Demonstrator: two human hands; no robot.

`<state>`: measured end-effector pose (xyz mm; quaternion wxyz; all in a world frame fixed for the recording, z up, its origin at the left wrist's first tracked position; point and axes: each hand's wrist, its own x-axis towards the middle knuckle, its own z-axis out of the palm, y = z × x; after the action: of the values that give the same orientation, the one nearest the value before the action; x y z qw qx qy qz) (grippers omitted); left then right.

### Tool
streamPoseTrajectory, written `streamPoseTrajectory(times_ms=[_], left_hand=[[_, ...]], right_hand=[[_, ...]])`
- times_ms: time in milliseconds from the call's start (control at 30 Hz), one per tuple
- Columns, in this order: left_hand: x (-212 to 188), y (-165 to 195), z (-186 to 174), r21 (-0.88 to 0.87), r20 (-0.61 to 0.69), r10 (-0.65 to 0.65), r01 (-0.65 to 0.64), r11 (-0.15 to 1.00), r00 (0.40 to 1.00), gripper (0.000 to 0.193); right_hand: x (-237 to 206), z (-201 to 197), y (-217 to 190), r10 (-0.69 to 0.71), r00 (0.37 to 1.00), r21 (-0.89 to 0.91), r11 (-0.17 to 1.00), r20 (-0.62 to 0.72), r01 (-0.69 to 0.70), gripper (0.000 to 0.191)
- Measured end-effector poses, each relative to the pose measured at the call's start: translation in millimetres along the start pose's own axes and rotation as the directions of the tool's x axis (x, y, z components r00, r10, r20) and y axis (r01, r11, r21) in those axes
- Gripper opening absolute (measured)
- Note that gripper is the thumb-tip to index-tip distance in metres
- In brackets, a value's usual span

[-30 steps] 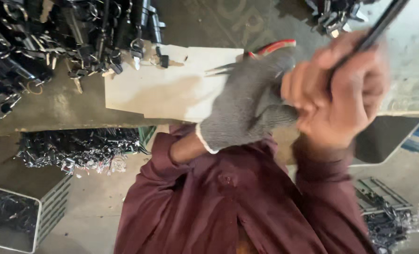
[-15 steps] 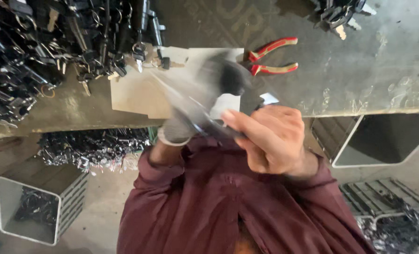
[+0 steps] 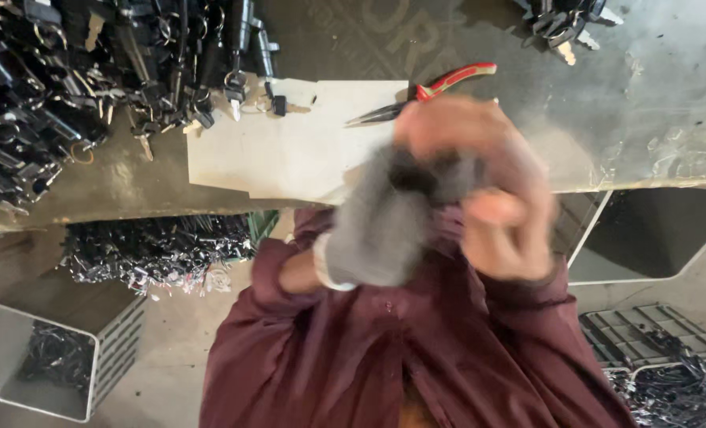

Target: The person holds a black cable in one gloved hand and uses red-handled pliers to strip insulation from the cable ends, pulling off the cut insulation pieces and setting them aside. They repeat the stripping process on successive sections of the cable at the workbench.

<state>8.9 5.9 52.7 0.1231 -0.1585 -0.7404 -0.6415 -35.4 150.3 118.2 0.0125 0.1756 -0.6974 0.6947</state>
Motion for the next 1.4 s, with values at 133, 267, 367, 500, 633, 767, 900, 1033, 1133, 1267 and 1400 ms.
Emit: streamPoseTrajectory(times_ms=[133, 267, 367, 500, 633, 767, 900, 1033, 1133, 1267, 1400], left_hand=[[-19, 1, 28, -0.244, 0.3, 0.024, 0.052, 0.968, 0.954, 0.019], [-11, 0, 16, -0.341, 0.569, -0.006, 0.242, 0.908, 0.823, 0.016], [9, -15, -6, -0.339, 0.452, 0.065, 0.104, 0.935, 0.89, 0.018], [14, -32, -20, -0.706, 0.446, -0.189, 0.474, 0.526, 0.875, 0.033], [5, -41, -38, -0.84, 0.455, -0.45, 0.538, 0.069, 0.768, 0.04], [-1, -48, -47, -0.431, 0.142, -0.335, 0.363, 0.826, 0.931, 0.024], [-9, -53, -18, -0.329, -0.097, -0.353, 0.305, 0.894, 0.931, 0.032], [-14, -51, -6, -0.494, -0.148, -0.481, 0.357, 0.793, 0.864, 0.043], [-8, -47, -18, 0.031, -0.211, -0.231, 0.242, 0.97, 0.95, 0.045], [6, -41, -28, -0.01, 0.003, -0.363, 0.363, 0.932, 0.932, 0.049], [12, -38, -33, 0.23, 0.073, -0.151, 0.131, 0.964, 0.986, 0.041]], right_hand=[[22, -21, -30, -0.18, 0.983, 0.533, 0.836, 0.046, 0.128, 0.018], [4, -63, -6, -0.211, 0.972, 0.623, 0.776, 0.104, 0.102, 0.017], [-22, -89, 32, -0.199, 0.979, 0.637, 0.76, 0.036, 0.13, 0.019], [-19, -82, 73, -0.181, 0.972, 0.181, 0.962, -0.15, 0.207, 0.014], [-12, -41, 114, 0.194, 0.974, -0.956, 0.288, 0.115, 0.056, 0.066], [-41, -30, 135, 0.51, 0.755, -0.039, 0.838, 0.412, -0.545, 0.057], [-55, -33, 134, 0.334, 0.898, -0.114, 0.942, 0.286, -0.315, 0.052], [-42, -28, 125, 0.205, 0.951, -0.086, 0.978, 0.232, -0.19, 0.052], [-32, -25, 123, 0.095, 0.944, -0.345, 0.938, 0.315, 0.021, 0.041], [-34, -30, 124, -0.136, 0.933, -0.324, 0.913, 0.333, 0.248, 0.026], [-43, -33, 125, -0.02, 0.942, -0.298, 0.946, 0.334, 0.125, 0.032]])
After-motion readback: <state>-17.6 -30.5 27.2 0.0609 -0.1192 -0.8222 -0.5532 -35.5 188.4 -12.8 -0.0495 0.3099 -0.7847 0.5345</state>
